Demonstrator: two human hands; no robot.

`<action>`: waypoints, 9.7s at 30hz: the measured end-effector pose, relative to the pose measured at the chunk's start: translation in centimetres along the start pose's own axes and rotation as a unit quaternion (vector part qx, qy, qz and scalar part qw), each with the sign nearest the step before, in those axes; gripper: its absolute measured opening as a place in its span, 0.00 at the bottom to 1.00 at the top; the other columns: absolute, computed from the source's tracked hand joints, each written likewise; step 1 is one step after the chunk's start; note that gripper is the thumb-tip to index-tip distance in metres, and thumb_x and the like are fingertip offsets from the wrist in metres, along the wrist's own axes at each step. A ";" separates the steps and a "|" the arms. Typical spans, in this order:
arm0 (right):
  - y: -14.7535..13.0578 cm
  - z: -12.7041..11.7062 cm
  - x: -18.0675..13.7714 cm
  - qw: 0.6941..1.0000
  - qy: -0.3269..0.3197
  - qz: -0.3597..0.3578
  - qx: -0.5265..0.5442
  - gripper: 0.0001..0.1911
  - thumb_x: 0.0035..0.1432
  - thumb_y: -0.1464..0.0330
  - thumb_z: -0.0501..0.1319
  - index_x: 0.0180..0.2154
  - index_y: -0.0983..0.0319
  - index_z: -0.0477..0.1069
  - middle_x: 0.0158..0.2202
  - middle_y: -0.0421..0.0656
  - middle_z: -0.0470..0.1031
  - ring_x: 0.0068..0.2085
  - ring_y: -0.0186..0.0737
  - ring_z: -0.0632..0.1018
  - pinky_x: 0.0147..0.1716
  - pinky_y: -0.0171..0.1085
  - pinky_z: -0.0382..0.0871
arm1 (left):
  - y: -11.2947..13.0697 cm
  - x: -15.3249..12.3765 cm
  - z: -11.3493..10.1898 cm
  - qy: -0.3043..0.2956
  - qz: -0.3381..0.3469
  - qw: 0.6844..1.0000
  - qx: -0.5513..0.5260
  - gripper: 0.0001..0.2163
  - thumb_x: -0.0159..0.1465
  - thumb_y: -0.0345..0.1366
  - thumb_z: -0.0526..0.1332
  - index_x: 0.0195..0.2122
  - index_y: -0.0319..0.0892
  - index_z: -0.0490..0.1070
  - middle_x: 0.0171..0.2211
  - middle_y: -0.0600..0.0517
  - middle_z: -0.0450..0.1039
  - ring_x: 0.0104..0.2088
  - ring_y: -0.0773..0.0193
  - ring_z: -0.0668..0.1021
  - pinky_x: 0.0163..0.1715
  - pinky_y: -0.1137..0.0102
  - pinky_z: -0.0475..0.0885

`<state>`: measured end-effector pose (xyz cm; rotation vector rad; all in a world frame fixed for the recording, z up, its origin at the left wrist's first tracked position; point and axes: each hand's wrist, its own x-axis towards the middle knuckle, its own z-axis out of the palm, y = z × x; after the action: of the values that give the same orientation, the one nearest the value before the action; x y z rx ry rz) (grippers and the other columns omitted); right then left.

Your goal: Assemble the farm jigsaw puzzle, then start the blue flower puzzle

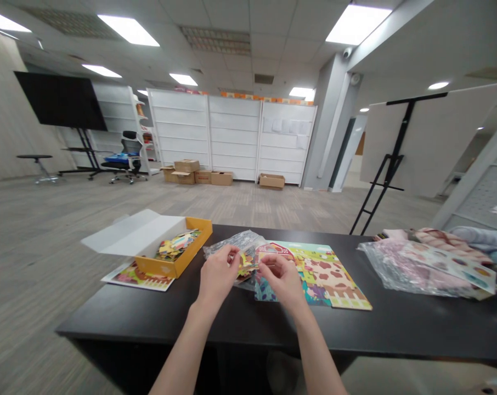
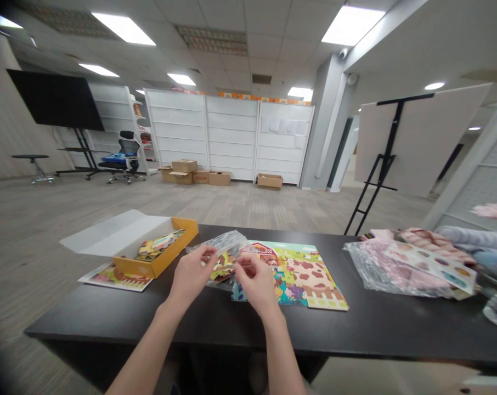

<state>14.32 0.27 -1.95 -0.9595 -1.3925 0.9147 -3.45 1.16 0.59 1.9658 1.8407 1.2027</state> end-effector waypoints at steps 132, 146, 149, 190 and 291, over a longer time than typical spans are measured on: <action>0.8 -19.6 -4.9 0.888 -0.043 0.063 -0.454 0.23 0.54 0.56 0.58 0.49 0.60 0.75 0.53 0.52 0.78 0.55 0.54 0.76 0.57 0.49 0.67 | 4.9 -3.8 6.0 -0.276 0.280 0.916 0.081 0.09 0.70 0.39 0.58 0.44 0.43 0.75 0.46 0.47 0.74 0.49 0.55 0.74 0.55 0.60 0.68; 0.0 -18.3 -4.1 0.926 -0.020 0.042 -0.374 0.19 0.55 0.60 0.61 0.49 0.57 0.73 0.54 0.49 0.77 0.57 0.52 0.75 0.58 0.48 0.67 | 5.3 -3.8 5.8 -0.278 0.270 0.918 0.084 0.08 0.69 0.38 0.58 0.45 0.42 0.74 0.46 0.45 0.74 0.49 0.54 0.74 0.55 0.58 0.68; 0.2 -18.0 -4.0 0.926 -0.008 0.028 -0.375 0.20 0.54 0.61 0.63 0.48 0.56 0.74 0.53 0.47 0.76 0.57 0.51 0.75 0.58 0.47 0.67 | 5.4 -3.7 5.8 -0.280 0.269 0.918 0.086 0.09 0.69 0.38 0.58 0.45 0.42 0.74 0.46 0.45 0.74 0.49 0.53 0.74 0.55 0.58 0.68; -0.5 0.3 -0.4 0.982 -0.176 0.065 -0.012 0.17 0.56 0.54 0.67 0.38 0.60 0.79 0.34 0.43 0.79 0.31 0.37 0.77 0.30 0.36 0.73 | -3.1 -1.9 -1.8 -0.191 -0.032 0.918 -0.346 0.17 0.60 0.47 0.66 0.43 0.43 0.65 0.28 0.57 0.73 0.30 0.65 0.78 0.32 0.71 0.72; 1.0 -6.4 0.5 0.977 -0.038 0.057 -0.201 0.10 0.59 0.62 0.61 0.35 0.61 0.78 0.34 0.45 0.81 0.34 0.43 0.81 0.36 0.41 0.76 | 1.2 -0.7 4.0 -0.202 0.212 0.953 0.078 0.17 0.66 0.38 0.62 0.55 0.45 0.69 0.57 0.43 0.73 0.59 0.50 0.73 0.58 0.56 0.68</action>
<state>20.70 1.04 -2.42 -1.3309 -1.6392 0.7720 0.15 1.80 -1.60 2.5527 1.3883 0.6740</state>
